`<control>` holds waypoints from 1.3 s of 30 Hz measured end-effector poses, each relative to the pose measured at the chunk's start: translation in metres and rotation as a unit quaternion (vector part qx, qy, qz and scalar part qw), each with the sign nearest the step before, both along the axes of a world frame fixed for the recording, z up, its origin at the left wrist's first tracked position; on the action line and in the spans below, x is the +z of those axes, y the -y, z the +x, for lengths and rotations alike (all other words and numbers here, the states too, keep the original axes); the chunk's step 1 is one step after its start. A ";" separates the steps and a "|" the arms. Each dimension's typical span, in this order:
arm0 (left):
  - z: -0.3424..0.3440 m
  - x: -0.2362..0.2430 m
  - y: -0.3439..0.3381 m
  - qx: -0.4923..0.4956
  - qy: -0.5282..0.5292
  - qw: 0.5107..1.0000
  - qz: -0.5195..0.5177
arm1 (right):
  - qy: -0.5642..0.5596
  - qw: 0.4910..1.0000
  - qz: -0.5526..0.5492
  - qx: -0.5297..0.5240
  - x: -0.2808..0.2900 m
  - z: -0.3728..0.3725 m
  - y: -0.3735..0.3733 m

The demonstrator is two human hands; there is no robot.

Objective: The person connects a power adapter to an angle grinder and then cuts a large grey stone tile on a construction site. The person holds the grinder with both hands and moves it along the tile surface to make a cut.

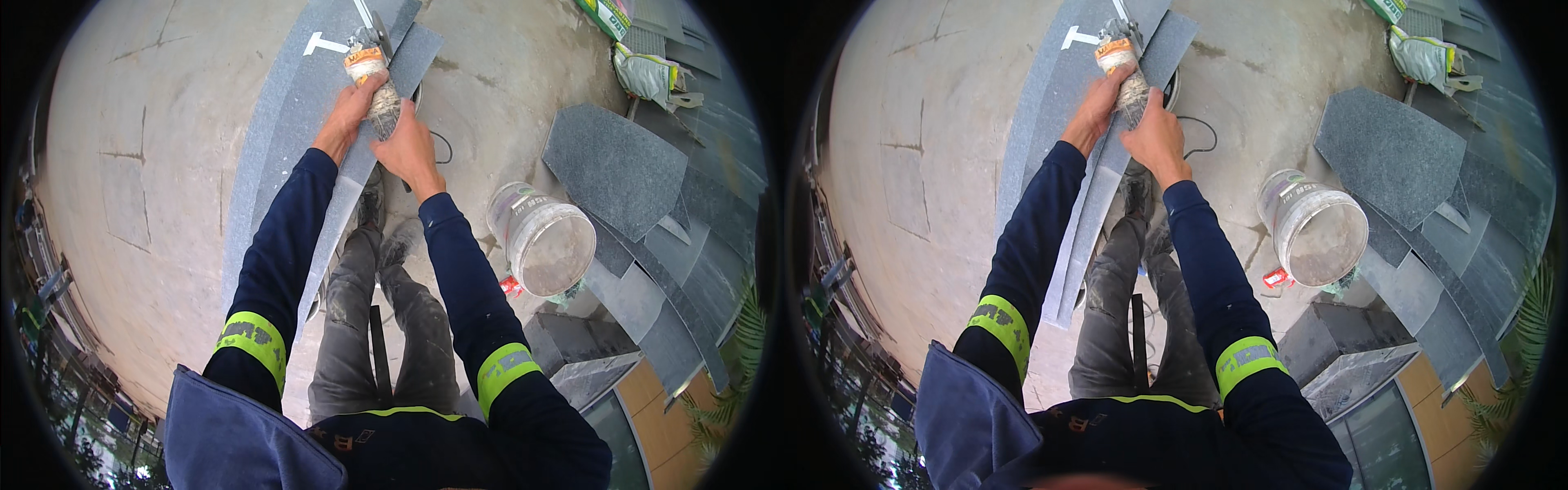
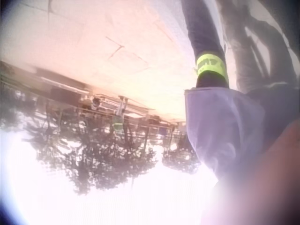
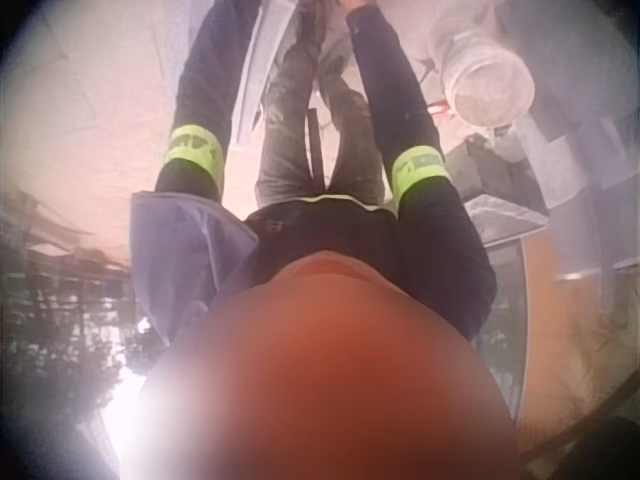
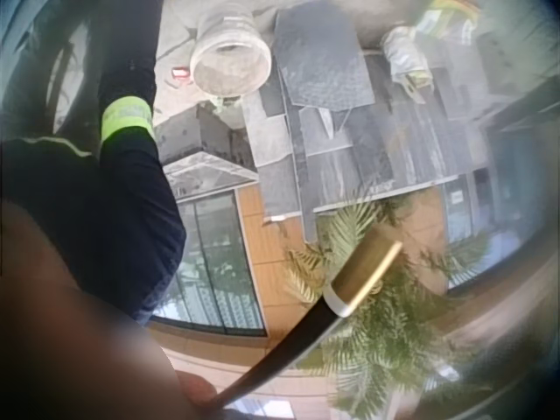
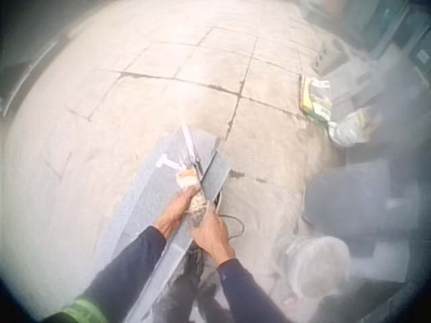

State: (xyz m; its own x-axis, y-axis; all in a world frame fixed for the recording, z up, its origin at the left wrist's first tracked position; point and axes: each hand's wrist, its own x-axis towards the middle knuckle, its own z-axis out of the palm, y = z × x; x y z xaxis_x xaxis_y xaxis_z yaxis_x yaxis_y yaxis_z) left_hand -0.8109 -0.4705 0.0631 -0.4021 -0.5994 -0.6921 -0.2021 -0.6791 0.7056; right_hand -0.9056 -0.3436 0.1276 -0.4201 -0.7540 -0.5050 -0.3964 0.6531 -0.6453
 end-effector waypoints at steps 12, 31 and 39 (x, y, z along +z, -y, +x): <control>-0.009 -0.006 0.019 0.022 0.014 1.000 -0.010 | -0.010 1.000 -0.009 0.011 -0.010 -0.004 0.024; 0.000 0.002 -0.012 0.013 -0.004 1.000 -0.019 | -0.006 1.000 0.003 0.008 0.003 0.003 -0.007; 0.000 0.004 -0.030 0.034 -0.026 0.999 -0.013 | -0.008 1.000 0.009 0.000 -0.001 0.007 -0.021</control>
State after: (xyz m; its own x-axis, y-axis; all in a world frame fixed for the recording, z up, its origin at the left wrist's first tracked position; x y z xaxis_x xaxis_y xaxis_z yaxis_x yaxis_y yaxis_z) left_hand -0.8104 -0.4403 0.0676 -0.3949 -0.6443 -0.6549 -0.1179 -0.6714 0.7316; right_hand -0.8988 -0.3224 0.1270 -0.4281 -0.7450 -0.5116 -0.4058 0.6643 -0.6277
